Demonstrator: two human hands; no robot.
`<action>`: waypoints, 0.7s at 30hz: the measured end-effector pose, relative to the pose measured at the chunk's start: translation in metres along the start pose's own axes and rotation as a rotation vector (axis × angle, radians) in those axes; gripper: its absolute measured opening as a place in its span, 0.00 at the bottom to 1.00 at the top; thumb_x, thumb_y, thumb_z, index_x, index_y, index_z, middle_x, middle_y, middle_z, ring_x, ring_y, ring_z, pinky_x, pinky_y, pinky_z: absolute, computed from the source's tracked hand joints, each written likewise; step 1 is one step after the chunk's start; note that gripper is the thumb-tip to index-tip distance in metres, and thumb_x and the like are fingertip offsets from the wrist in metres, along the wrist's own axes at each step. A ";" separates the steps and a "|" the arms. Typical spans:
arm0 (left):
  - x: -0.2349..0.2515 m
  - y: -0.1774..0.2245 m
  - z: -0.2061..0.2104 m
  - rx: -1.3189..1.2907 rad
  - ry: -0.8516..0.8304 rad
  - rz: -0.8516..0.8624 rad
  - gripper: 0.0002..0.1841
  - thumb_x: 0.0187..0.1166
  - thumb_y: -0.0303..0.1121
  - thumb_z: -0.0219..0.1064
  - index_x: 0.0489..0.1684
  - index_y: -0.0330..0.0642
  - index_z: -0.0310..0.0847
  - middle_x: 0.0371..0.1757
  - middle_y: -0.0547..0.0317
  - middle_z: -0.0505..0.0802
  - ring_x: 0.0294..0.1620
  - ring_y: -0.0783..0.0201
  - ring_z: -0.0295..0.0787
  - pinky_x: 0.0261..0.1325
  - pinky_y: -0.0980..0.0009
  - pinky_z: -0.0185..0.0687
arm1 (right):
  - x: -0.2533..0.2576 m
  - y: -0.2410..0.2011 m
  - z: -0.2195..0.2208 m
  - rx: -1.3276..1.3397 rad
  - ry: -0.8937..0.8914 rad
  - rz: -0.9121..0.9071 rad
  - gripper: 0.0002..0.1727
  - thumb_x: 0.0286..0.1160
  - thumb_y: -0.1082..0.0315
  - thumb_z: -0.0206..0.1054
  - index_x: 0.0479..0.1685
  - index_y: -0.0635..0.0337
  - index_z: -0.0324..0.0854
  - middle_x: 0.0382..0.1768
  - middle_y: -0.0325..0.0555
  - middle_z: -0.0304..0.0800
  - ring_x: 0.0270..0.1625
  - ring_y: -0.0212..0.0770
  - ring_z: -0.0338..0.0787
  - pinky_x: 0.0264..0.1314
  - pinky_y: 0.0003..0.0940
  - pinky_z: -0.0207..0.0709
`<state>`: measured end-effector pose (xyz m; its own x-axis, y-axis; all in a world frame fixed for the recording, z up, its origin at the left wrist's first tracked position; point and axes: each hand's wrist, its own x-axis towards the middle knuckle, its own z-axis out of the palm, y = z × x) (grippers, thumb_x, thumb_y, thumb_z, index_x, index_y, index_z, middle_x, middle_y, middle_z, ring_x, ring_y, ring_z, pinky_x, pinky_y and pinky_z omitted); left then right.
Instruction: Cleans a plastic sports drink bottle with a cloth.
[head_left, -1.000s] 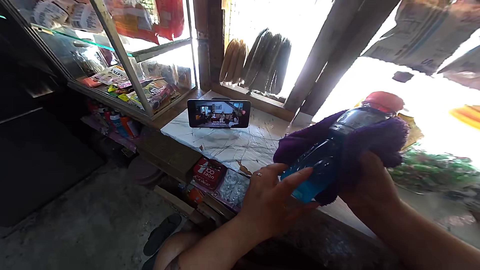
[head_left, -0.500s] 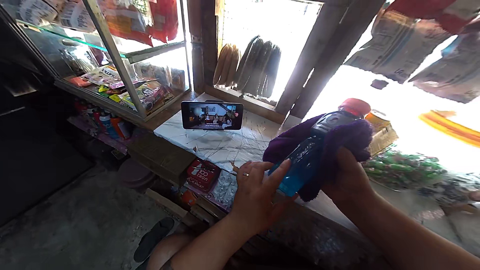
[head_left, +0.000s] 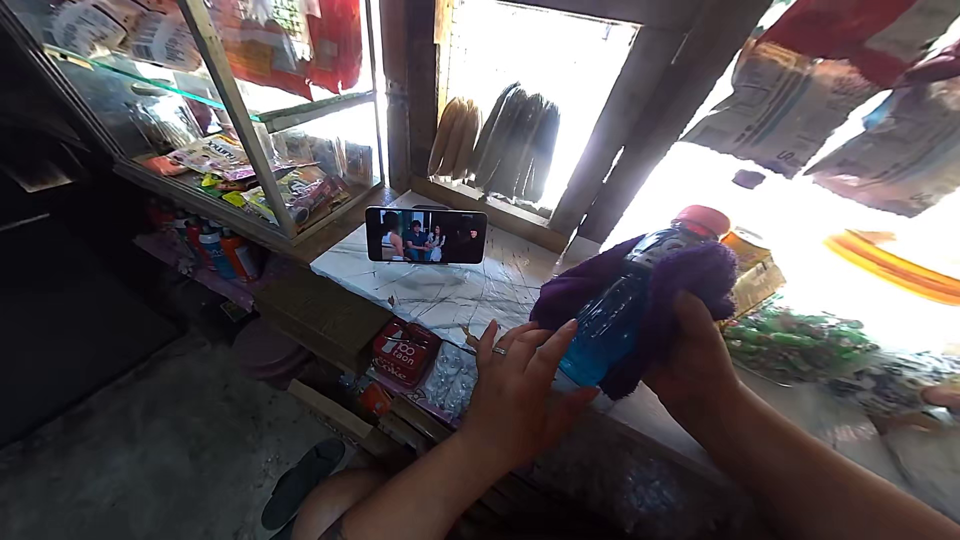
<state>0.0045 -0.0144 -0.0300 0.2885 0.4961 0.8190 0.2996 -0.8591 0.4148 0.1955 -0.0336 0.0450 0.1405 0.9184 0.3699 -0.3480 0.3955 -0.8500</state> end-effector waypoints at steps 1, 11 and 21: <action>0.000 0.000 0.000 -0.016 0.002 0.001 0.30 0.83 0.56 0.62 0.78 0.48 0.77 0.62 0.52 0.91 0.71 0.53 0.84 0.80 0.33 0.60 | 0.000 0.000 -0.001 0.002 -0.010 0.001 0.14 0.64 0.47 0.78 0.43 0.41 0.89 0.38 0.33 0.95 0.44 0.27 0.93 0.52 0.28 0.89; -0.002 -0.001 0.003 -0.031 0.032 0.011 0.30 0.78 0.54 0.69 0.75 0.47 0.80 0.58 0.52 0.92 0.68 0.54 0.86 0.80 0.33 0.60 | 0.002 0.003 -0.002 -0.017 0.012 -0.007 0.17 0.61 0.47 0.81 0.44 0.44 0.88 0.37 0.34 0.94 0.43 0.28 0.93 0.51 0.28 0.88; -0.002 -0.002 0.003 -0.012 0.014 -0.009 0.29 0.77 0.52 0.70 0.74 0.47 0.80 0.58 0.55 0.94 0.70 0.51 0.85 0.80 0.28 0.56 | 0.003 0.005 -0.002 -0.090 0.073 0.001 0.17 0.64 0.50 0.80 0.45 0.45 0.86 0.36 0.34 0.94 0.42 0.29 0.93 0.50 0.29 0.88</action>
<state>0.0063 -0.0136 -0.0336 0.2730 0.5019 0.8207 0.2914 -0.8562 0.4266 0.1967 -0.0289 0.0413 0.2082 0.9159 0.3432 -0.2637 0.3905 -0.8820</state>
